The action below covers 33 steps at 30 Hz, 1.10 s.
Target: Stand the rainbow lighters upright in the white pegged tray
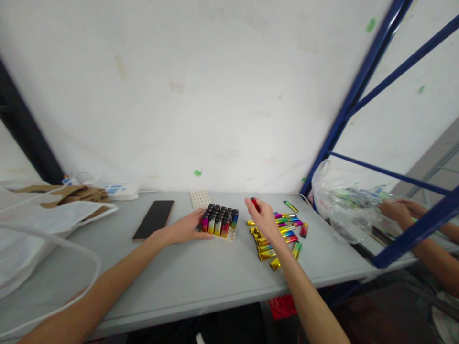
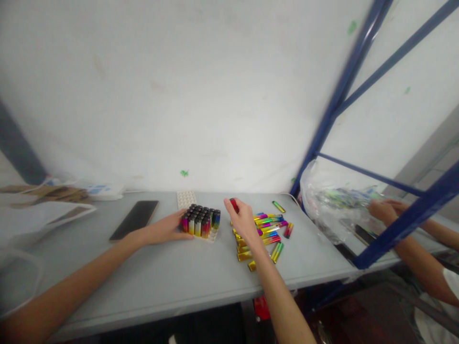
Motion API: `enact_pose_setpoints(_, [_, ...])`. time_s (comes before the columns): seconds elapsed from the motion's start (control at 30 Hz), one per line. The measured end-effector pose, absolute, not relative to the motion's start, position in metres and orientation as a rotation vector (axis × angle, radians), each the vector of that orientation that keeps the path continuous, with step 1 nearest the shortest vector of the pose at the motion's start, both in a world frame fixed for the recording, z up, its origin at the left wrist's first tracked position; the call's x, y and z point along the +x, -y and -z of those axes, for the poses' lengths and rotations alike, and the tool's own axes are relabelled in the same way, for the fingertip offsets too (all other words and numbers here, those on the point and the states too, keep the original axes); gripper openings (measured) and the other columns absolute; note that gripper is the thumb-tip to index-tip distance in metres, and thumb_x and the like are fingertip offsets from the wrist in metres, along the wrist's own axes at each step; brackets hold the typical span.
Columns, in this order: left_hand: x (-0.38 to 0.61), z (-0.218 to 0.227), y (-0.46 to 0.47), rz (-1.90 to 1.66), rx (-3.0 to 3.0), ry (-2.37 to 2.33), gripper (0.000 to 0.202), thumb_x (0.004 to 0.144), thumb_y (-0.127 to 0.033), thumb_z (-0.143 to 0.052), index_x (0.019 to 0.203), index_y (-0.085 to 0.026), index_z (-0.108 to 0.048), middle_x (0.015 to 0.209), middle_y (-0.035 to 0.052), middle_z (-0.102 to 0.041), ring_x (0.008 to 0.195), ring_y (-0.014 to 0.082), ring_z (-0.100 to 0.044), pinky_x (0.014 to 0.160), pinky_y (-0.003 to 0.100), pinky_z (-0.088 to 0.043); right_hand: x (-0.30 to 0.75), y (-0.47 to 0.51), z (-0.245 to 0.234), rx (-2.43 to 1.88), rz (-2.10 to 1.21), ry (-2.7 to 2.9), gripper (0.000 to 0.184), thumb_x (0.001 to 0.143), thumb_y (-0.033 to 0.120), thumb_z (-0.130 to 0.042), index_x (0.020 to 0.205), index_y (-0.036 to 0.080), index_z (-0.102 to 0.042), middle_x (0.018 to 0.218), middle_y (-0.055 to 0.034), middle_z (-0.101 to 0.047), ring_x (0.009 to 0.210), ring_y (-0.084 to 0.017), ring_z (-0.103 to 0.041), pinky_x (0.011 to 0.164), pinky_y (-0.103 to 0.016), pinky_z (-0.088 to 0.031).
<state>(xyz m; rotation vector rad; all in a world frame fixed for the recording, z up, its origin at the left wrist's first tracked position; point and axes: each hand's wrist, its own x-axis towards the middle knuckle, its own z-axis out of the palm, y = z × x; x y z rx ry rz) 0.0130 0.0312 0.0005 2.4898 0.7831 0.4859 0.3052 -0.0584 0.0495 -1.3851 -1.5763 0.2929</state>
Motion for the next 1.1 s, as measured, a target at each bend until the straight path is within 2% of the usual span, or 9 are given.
enact_pose_setpoints(0.13, [0.013, 0.001, -0.032, -0.507, 2.484, -0.776, 0.08, 0.085, -0.057, -0.084, 0.152, -0.02, -0.058, 0.16, 0.0134, -0.056, 0.15, 0.0375, -0.048, 0.133, 0.046, -0.03, 0.307, 0.067, -0.065, -1.326, -0.312, 1.845, 0.045, 0.11, 0.053, -0.038, 0.092, 0.021, -0.063, 0.079, -0.0012, -0.063, 0.074, -0.017, -0.059, 0.075, -0.028, -0.044])
enact_pose_setpoints(0.23, [0.013, 0.002, -0.032, -0.536, 2.482, -0.753, 0.08, 0.085, -0.057, -0.084, 0.152, -0.022, -0.058, 0.159, 0.0126, -0.056, 0.15, 0.0366, -0.049, 0.133, 0.046, -0.03, 0.307, 0.075, -0.074, -1.303, -0.226, 2.033, 0.049, 0.112, 0.054, -0.039, 0.087, 0.021, -0.066, 0.091, -0.0057, -0.067, 0.089, -0.019, -0.063, 0.085, -0.028, -0.046])
enact_pose_setpoints(0.33, [0.013, 0.001, -0.031, -0.529, 2.484, -0.733, 0.079, 0.087, -0.057, -0.083, 0.152, -0.022, -0.058, 0.159, 0.0129, -0.056, 0.149, 0.0359, -0.05, 0.132, 0.048, -0.031, 0.308, 0.08, -0.077, -1.411, -0.181, 2.084, 0.053, 0.111, 0.056, -0.044, 0.075, 0.021, -0.063, 0.076, -0.0027, -0.065, 0.076, -0.018, -0.06, 0.077, -0.028, -0.045])
enact_pose_setpoints(0.43, [0.012, 0.0, -0.031, -0.52, 2.49, -0.744, 0.079, 0.087, -0.057, -0.083, 0.153, -0.021, -0.057, 0.158, 0.014, -0.057, 0.148, 0.0357, -0.051, 0.132, 0.048, -0.031, 0.31, 0.08, -0.075, -1.472, -0.385, 2.127, 0.05, 0.109, 0.052, -0.051, 0.074, 0.021, -0.064, 0.059, 0.001, -0.063, 0.06, -0.016, -0.059, 0.068, -0.026, -0.044])
enact_pose_setpoints(0.57, [0.013, 0.0, -0.031, -0.531, 2.495, -0.749, 0.081, 0.086, -0.057, -0.083, 0.153, -0.02, -0.057, 0.158, 0.0144, -0.057, 0.148, 0.0365, -0.051, 0.132, 0.048, -0.032, 0.313, 0.076, -0.068, -1.407, -0.696, 2.224, 0.033, 0.104, 0.043, -0.062, 0.084, 0.019, -0.072, 0.066, -0.001, -0.075, 0.063, -0.018, -0.071, 0.064, -0.024, -0.048])
enact_pose_setpoints(0.73, [0.014, -0.002, -0.029, -0.538, 2.484, -0.75, 0.079, 0.086, -0.059, -0.083, 0.151, -0.021, -0.059, 0.157, 0.0129, -0.059, 0.146, 0.0368, -0.054, 0.131, 0.047, -0.034, 0.315, 0.07, -0.06, -1.416, -0.682, 2.21, 0.029, 0.103, 0.038, -0.063, 0.086, 0.018, -0.075, 0.07, -0.0036, -0.078, 0.067, -0.02, -0.075, 0.065, -0.024, -0.05])
enact_pose_setpoints(0.9, [0.014, -0.006, -0.025, -0.538, 2.473, -0.783, 0.083, 0.085, -0.059, -0.084, 0.153, -0.02, -0.056, 0.156, 0.0131, -0.06, 0.142, 0.0368, -0.057, 0.129, 0.046, -0.037, 0.305, 0.067, -0.054, -1.556, -0.632, 2.218, 0.029, 0.105, 0.034, -0.062, 0.086, 0.017, -0.075, 0.072, -0.0053, -0.078, 0.062, -0.019, -0.072, 0.063, -0.024, -0.048])
enact_pose_setpoints(1.03, [0.014, -0.005, -0.026, -0.528, 2.481, -0.787, 0.081, 0.084, -0.06, -0.083, 0.151, -0.02, -0.059, 0.155, 0.0123, -0.061, 0.142, 0.0368, -0.057, 0.129, 0.044, -0.037, 0.293, 0.066, -0.049, -1.734, -0.318, 2.229, 0.042, 0.106, 0.042, -0.063, 0.073, 0.019, -0.074, 0.068, -0.0072, -0.075, 0.06, -0.018, -0.066, 0.064, -0.026, -0.043])
enact_pose_setpoints(1.1, [0.014, -0.003, -0.028, -0.526, 2.489, -0.776, 0.078, 0.085, -0.06, -0.082, 0.149, -0.02, -0.06, 0.155, 0.0124, -0.06, 0.143, 0.0366, -0.055, 0.13, 0.045, -0.036, 0.295, 0.064, -0.048, -1.673, -0.355, 2.257, 0.045, 0.104, 0.05, -0.065, 0.074, 0.019, -0.075, 0.069, -0.0067, -0.075, 0.062, -0.018, -0.065, 0.064, -0.026, -0.042])
